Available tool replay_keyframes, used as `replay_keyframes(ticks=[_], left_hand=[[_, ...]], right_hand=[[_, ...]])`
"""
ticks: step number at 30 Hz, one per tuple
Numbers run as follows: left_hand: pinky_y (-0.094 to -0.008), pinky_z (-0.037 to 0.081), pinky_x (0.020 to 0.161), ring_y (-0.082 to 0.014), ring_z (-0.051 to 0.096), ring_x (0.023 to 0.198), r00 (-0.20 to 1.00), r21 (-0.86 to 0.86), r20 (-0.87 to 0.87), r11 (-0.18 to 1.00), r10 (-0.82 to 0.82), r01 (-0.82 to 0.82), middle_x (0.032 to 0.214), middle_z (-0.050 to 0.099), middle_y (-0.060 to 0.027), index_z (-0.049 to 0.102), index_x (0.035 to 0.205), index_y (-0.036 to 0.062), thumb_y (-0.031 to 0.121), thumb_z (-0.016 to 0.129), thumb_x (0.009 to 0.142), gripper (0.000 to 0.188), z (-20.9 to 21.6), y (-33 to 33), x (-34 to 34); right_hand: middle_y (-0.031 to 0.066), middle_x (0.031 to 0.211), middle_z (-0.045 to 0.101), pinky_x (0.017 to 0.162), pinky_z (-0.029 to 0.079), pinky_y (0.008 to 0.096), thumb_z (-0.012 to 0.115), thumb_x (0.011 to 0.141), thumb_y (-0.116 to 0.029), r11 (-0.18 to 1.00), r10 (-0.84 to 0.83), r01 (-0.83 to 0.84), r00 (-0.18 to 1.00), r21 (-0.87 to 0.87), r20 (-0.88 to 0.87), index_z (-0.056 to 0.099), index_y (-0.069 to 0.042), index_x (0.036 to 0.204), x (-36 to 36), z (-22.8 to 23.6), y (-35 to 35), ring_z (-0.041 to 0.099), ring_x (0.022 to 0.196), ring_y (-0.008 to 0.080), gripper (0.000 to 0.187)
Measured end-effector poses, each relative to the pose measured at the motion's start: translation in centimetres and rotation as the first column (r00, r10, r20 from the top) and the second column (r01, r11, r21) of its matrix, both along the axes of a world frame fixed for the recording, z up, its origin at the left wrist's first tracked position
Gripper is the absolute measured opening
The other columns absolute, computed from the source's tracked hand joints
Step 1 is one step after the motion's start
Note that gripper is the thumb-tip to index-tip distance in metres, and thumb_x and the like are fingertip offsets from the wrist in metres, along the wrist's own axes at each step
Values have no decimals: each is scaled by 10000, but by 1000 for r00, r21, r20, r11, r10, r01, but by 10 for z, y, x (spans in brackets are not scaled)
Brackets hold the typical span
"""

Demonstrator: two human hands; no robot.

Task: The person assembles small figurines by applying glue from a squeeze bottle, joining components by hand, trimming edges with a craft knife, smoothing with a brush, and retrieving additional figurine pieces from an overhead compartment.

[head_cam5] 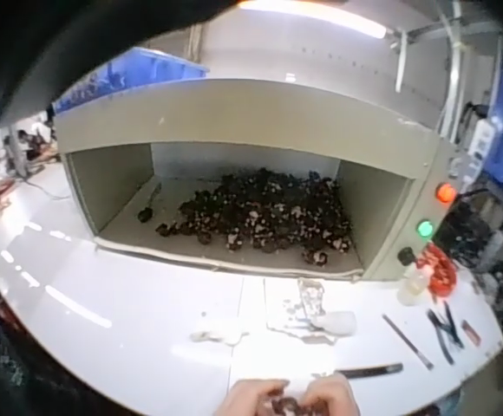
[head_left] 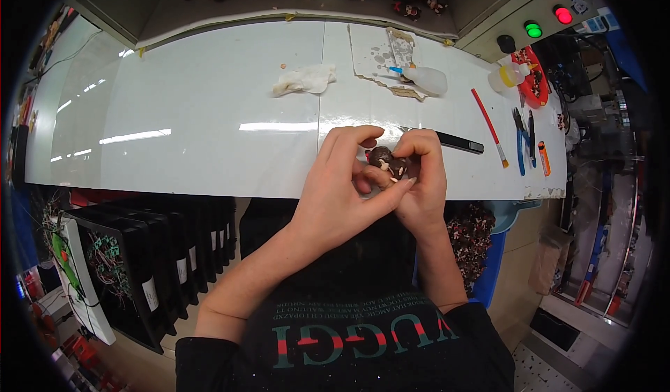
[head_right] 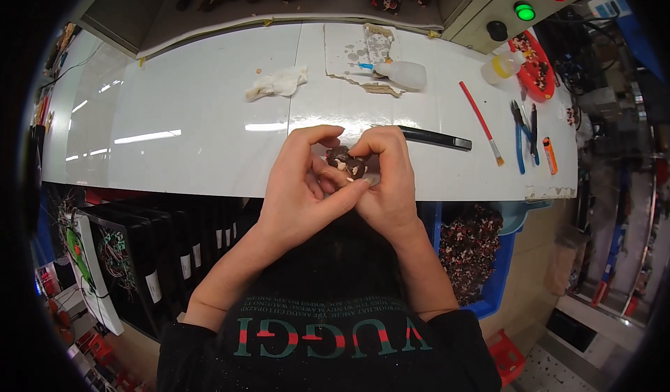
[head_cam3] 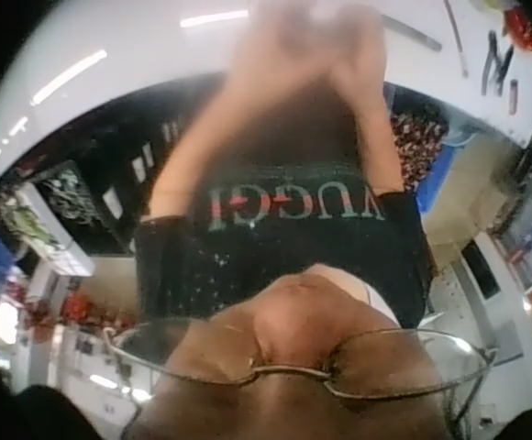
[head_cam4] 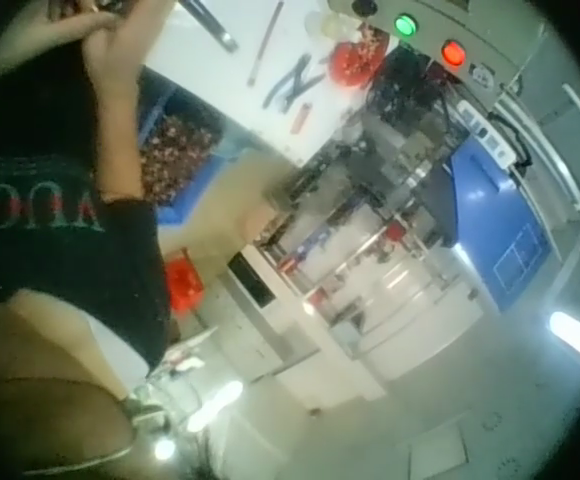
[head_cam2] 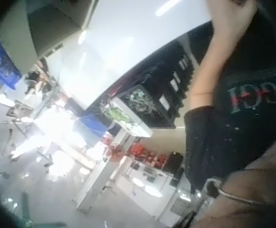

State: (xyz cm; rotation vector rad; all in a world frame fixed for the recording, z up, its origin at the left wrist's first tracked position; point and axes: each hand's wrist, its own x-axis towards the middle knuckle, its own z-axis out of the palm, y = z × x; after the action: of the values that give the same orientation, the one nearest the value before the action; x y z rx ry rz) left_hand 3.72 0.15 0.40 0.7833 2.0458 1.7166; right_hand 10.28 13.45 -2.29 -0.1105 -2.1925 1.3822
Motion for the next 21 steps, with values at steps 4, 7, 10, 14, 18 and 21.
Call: replay_keyframes(ticks=[4, 7, 10, 14, 18, 21], left_hand=[[-256, 492, 607, -133, 548, 680, 999, -56, 20, 998, -36, 37, 1011, 494, -112, 497, 1165, -2, 229, 794, 717, 585, 4, -5, -2], [-249, 482, 593, -131, 543, 659, 999, -32, 23, 999, -37, 37, 1011, 496, -113, 503, 1145, 3, 224, 794, 716, 564, 1, -5, -2], [-249, 494, 599, -139, 555, 682, 999, -33, 22, 999, -35, 36, 1012, 498, -114, 509, 1129, 3, 211, 789, 719, 538, 1, -5, -2], [-246, 508, 603, -146, 568, 723, 999, -14, -4, 999, -38, 38, 1012, 499, -114, 515, 1112, 0, 192, 780, 725, 506, 2, -4, -3], [-245, 517, 605, -151, 573, 759, 999, -23, -28, 999, -36, 36, 1008, 499, -110, 521, 1102, 1, 174, 771, 730, 481, 3, -4, -3], [-245, 517, 612, -153, 568, 758, 999, -23, -19, 999, -38, 38, 1005, 503, -109, 526, 1104, 4, 186, 778, 727, 489, 3, -6, -3]], right_hand=[[78, 949, 472, 683, 462, 282, 835, 687, -112, 994, -3, 3, 1000, -110, -2, 486, -52, 965, 1, -5, -1, 507, 814, 181, 450], [78, 949, 467, 691, 461, 281, 834, 689, -110, 994, 0, 0, 1000, -114, -2, 486, -52, 970, 1, -5, -2, 506, 817, 179, 451], [79, 950, 465, 695, 459, 282, 832, 690, -108, 994, 1, -1, 1000, -109, -4, 486, -52, 972, 1, -6, -2, 506, 821, 179, 450], [77, 946, 466, 695, 457, 285, 835, 687, -115, 993, 5, -5, 1000, -114, 0, 486, -54, 970, 0, -7, -1, 503, 826, 181, 453], [73, 934, 467, 697, 456, 283, 838, 684, -121, 990, -10, 11, 1000, -139, 8, 485, -53, 963, -1, -5, -2, 500, 817, 182, 454], [69, 938, 467, 700, 455, 285, 839, 681, -120, 999, -5, 6, 1000, -34, 14, 485, -55, 949, -1, -4, -2, 495, 814, 182, 449]])
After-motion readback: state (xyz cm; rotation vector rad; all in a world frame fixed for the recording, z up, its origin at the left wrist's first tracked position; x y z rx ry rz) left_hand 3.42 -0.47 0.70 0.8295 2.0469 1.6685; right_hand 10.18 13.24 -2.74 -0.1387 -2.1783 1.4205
